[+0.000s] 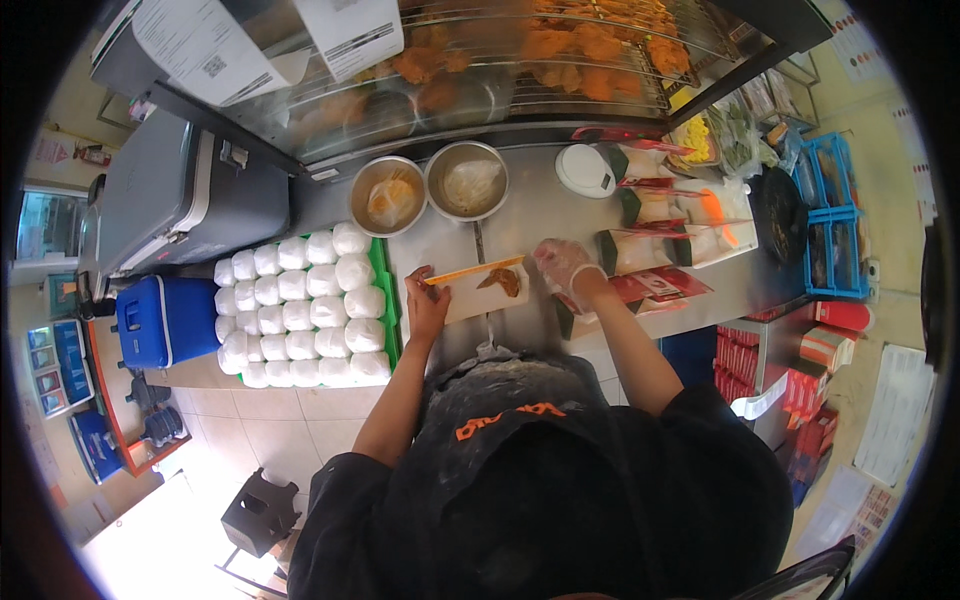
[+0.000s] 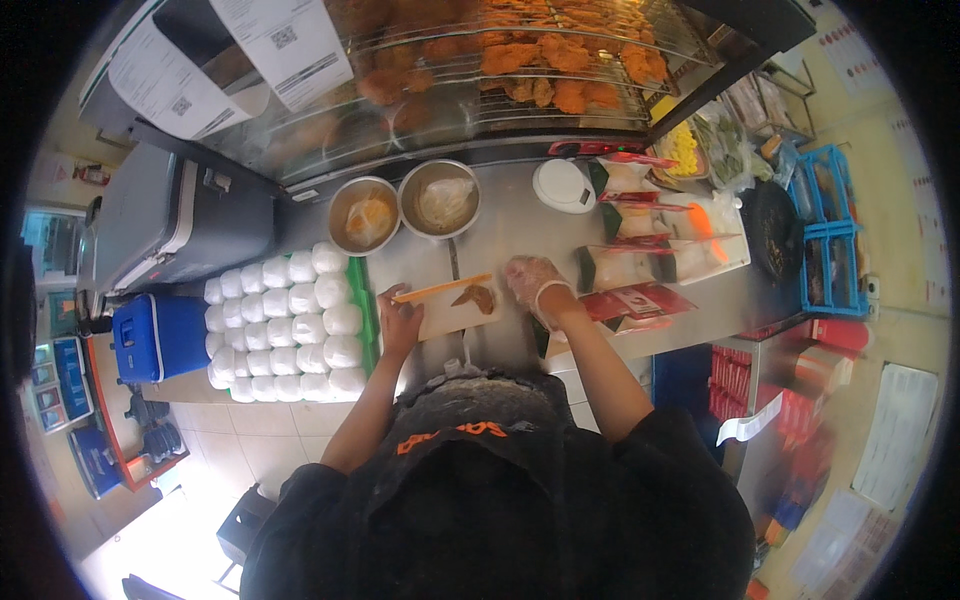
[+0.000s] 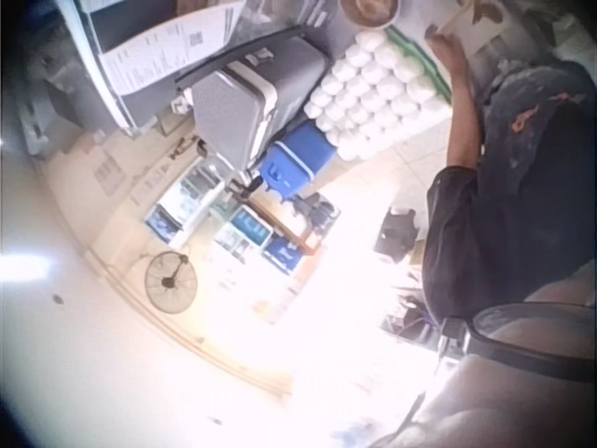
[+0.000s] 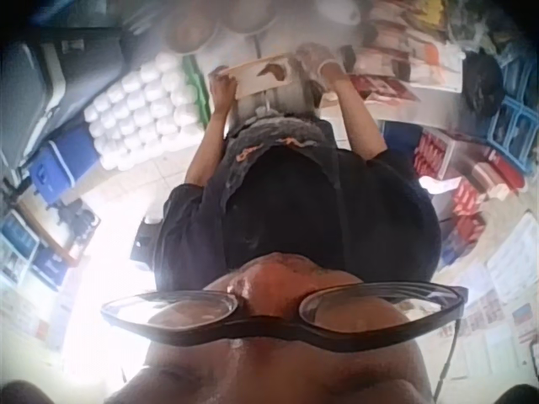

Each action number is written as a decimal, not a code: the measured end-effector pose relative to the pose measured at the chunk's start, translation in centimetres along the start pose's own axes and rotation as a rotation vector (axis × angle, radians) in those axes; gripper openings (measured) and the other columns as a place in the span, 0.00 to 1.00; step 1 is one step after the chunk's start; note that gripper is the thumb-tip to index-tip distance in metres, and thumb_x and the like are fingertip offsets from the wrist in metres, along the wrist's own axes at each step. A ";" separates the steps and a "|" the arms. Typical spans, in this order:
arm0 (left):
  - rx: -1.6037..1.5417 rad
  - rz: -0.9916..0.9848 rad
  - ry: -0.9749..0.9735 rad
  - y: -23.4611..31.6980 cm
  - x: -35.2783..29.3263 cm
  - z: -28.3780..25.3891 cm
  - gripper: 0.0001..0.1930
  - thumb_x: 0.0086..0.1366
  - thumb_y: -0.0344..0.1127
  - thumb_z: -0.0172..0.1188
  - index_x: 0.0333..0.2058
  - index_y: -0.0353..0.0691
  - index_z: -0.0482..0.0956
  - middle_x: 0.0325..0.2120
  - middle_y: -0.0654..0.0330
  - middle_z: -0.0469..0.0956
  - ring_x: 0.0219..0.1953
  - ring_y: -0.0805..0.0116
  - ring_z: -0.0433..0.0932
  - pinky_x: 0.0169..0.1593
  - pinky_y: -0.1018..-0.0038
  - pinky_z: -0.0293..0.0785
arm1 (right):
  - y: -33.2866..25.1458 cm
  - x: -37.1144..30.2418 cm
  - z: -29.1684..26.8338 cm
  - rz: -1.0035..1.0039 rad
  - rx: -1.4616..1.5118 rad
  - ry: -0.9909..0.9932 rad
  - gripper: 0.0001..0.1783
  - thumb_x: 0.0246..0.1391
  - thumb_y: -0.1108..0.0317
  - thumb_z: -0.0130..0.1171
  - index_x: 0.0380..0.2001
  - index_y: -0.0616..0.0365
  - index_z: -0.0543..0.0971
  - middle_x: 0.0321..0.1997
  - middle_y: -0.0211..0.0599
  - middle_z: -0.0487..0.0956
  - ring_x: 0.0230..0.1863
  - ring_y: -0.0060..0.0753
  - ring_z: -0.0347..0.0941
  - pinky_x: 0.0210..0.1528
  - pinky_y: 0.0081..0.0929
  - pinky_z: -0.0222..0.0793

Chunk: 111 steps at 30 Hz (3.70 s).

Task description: The person assembles food orders by placing fried chicken and buns into paper boxes, adding sauces and toppings, and packing them into bags. They retrieve buns from a cooler and handle various condiments and packaging materials.

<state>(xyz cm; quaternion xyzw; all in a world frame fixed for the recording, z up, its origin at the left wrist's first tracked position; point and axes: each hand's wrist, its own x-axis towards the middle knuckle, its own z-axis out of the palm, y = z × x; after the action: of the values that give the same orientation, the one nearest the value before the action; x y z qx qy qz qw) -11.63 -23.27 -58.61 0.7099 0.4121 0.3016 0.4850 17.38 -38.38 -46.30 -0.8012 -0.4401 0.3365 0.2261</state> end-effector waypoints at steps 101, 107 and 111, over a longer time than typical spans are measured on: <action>-0.003 0.080 -0.262 2.3 2.3 -3.8 0.28 0.54 0.14 0.52 0.55 0.38 0.79 0.54 0.48 0.80 0.61 0.49 0.78 0.66 0.62 0.71 | -0.4 2.7 8.3 -0.450 0.167 0.179 0.15 0.48 0.83 0.58 0.40 0.55 0.77 0.53 0.44 0.74 0.52 0.47 0.75 0.58 0.35 0.72; -0.050 0.054 -0.266 2.2 2.2 -4.2 0.28 0.54 0.14 0.53 0.55 0.38 0.79 0.54 0.49 0.80 0.62 0.51 0.77 0.67 0.63 0.70 | -0.8 1.5 7.7 -0.568 0.202 0.408 0.21 0.44 0.90 0.59 0.39 0.54 0.76 0.55 0.41 0.74 0.56 0.38 0.75 0.57 0.30 0.73; 0.010 0.125 -0.200 1.7 1.5 -4.1 0.27 0.55 0.12 0.55 0.54 0.41 0.81 0.52 0.55 0.81 0.40 0.64 0.79 0.41 0.73 0.75 | -0.8 0.9 7.7 -0.562 0.197 0.441 0.21 0.46 0.89 0.64 0.39 0.53 0.76 0.56 0.38 0.75 0.54 0.36 0.76 0.55 0.33 0.75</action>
<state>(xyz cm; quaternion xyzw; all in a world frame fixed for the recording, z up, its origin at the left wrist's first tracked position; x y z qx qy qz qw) -13.87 -20.49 -55.56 0.7631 0.3183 0.2568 0.5005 11.55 -36.68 -51.23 -0.6765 -0.5493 0.1214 0.4753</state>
